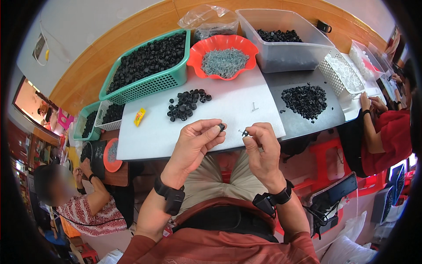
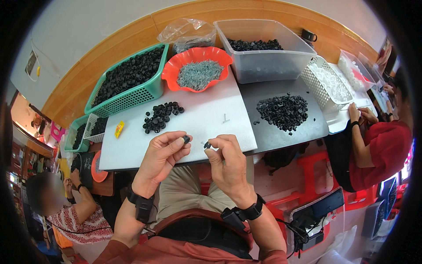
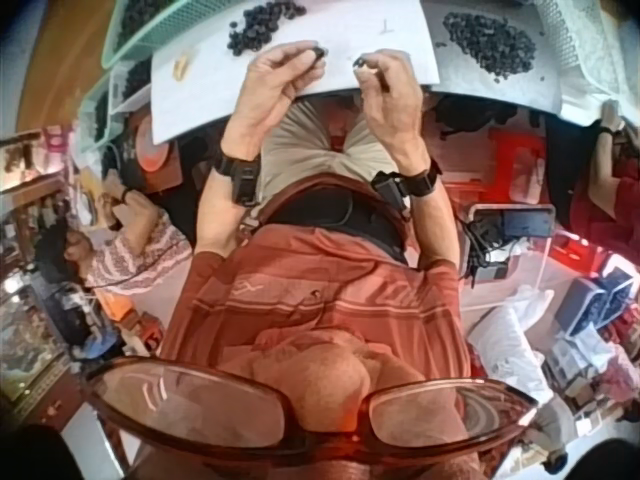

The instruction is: Assembling small black plastic components with metal pins at a workbench.

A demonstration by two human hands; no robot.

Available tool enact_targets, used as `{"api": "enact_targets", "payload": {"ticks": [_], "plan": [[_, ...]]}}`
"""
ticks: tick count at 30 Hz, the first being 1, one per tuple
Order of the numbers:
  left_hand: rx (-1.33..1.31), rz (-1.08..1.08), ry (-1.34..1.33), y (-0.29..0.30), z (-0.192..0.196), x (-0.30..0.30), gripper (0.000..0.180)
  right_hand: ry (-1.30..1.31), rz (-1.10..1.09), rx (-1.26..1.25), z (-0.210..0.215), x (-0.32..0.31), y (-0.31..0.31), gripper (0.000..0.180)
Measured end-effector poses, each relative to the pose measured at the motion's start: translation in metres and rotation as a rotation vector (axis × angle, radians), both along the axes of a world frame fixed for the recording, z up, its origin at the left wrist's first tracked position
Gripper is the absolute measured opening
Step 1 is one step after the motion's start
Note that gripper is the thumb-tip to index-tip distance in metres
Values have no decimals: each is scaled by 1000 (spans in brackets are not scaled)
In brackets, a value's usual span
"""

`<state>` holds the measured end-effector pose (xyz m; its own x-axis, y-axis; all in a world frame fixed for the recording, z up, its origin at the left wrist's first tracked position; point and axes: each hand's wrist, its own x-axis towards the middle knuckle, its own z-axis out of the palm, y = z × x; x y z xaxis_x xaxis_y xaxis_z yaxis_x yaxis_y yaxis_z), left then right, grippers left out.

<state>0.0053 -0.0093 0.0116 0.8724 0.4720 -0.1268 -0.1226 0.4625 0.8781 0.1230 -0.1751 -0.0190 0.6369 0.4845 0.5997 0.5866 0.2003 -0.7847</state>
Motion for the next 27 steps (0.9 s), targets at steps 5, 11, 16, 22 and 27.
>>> {"api": "enact_targets", "payload": {"ticks": [5, 11, 16, 22, 27], "plan": [[-190, -48, -71, 3, -5, -2, 24, -67, 13, 8, 5, -2, 3, 22], [-336, -20, -113, 5, -6, -2, 26, -53, 27, 9, 6, -1, 6, 23], [-376, -56, -141, 7, -7, -2, 25, -56, 31, 3, 8, -1, 11, 24], [-389, -86, -155, 8, -9, -1, 23, -94, 37, -27, 16, -1, 15, 24], [-392, -95, -140, 7, -12, -2, 23, -119, 50, -50, 17, 2, 22, 23]]}}
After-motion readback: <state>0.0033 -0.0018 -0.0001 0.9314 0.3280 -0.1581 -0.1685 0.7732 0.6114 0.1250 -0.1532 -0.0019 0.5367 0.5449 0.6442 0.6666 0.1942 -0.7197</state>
